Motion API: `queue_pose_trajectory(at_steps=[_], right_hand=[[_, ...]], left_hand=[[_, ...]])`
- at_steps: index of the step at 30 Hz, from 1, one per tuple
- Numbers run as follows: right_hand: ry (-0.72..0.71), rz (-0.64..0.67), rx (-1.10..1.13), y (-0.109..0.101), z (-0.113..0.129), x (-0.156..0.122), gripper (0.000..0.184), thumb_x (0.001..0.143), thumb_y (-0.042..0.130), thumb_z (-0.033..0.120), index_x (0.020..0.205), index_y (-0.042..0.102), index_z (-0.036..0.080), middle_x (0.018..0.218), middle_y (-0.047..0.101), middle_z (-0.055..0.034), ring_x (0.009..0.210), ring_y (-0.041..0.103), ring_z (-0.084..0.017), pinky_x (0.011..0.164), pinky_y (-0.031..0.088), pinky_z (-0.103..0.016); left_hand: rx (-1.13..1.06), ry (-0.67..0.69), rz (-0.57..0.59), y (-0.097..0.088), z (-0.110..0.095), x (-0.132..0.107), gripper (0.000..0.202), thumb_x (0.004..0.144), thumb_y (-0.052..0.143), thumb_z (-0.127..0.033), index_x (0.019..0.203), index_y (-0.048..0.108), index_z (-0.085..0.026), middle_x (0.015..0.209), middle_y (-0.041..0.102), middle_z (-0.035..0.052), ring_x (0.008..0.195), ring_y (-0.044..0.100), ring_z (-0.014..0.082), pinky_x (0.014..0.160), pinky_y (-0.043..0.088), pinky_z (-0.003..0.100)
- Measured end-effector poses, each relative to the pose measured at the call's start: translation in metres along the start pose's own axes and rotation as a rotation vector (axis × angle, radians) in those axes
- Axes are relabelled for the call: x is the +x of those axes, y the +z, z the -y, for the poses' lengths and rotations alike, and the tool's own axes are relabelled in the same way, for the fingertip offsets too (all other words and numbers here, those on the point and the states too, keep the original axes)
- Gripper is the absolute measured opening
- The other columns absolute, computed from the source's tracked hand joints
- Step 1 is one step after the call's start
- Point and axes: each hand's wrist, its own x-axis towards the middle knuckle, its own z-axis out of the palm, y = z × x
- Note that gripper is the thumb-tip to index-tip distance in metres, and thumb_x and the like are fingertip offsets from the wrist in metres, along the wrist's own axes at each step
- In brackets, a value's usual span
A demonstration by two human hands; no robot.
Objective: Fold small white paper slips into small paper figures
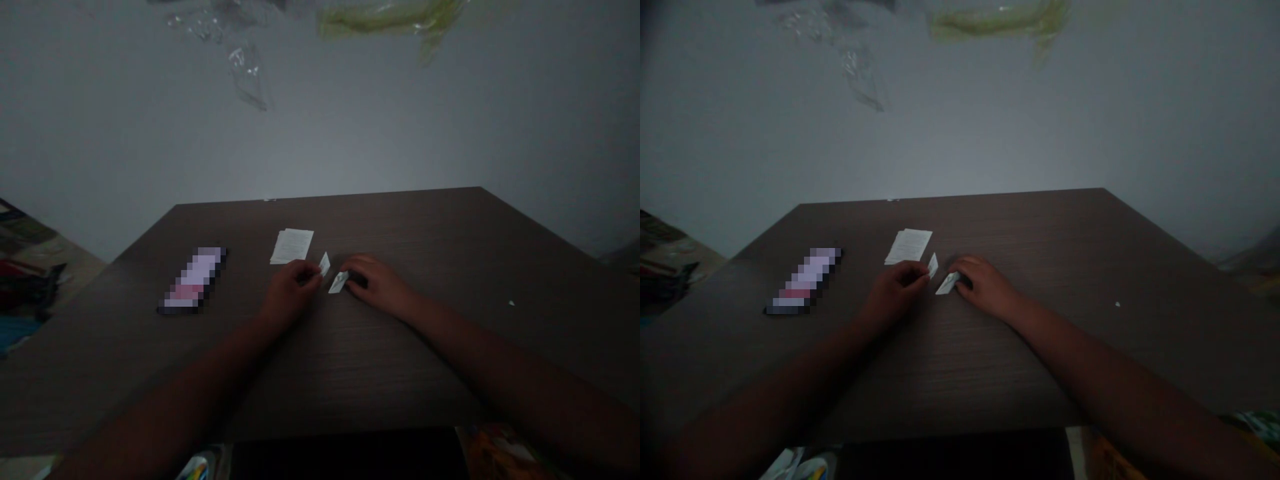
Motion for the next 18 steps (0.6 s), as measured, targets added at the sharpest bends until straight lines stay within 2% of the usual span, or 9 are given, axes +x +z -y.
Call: queue_pose_trajectory(at_steps=[5,8,18], right_hand=[[0.004,-0.02,0.122,0.005,0.015,-0.003,0.031,0.099,0.083,0.016,0.127,0.081,0.029,0.129,0.086,-0.0093,0.124,0.081,-0.031,0.112,0.066,-0.053],[0.042,-0.059,0.167,0.007,0.021,-0.005,0.032,0.099,0.085,0.019,0.129,0.08,0.03,0.129,0.086,-0.009,0.119,0.082,-0.03,0.106,0.067,-0.05],[0.144,-0.11,0.195,0.002,0.033,-0.007,0.029,0.097,0.088,0.023,0.123,0.077,0.031,0.122,0.083,-0.0065,0.109,0.079,-0.028,0.099,0.066,-0.047]], left_hand=[[-0.059,-0.001,0.065,0.001,-0.002,-0.003,0.008,0.095,0.086,-0.03,0.099,0.086,-0.024,0.107,0.091,0.0063,0.104,0.086,0.0277,0.103,0.072,0.047],[-0.081,0.014,0.082,0.003,-0.003,-0.004,0.004,0.093,0.086,-0.027,0.096,0.086,-0.024,0.111,0.091,0.0074,0.106,0.086,0.0276,0.106,0.071,0.046],[-0.099,0.035,0.139,-0.001,-0.008,-0.007,0.003,0.096,0.085,-0.028,0.098,0.086,-0.026,0.118,0.091,0.0076,0.114,0.086,0.0283,0.109,0.07,0.043]])
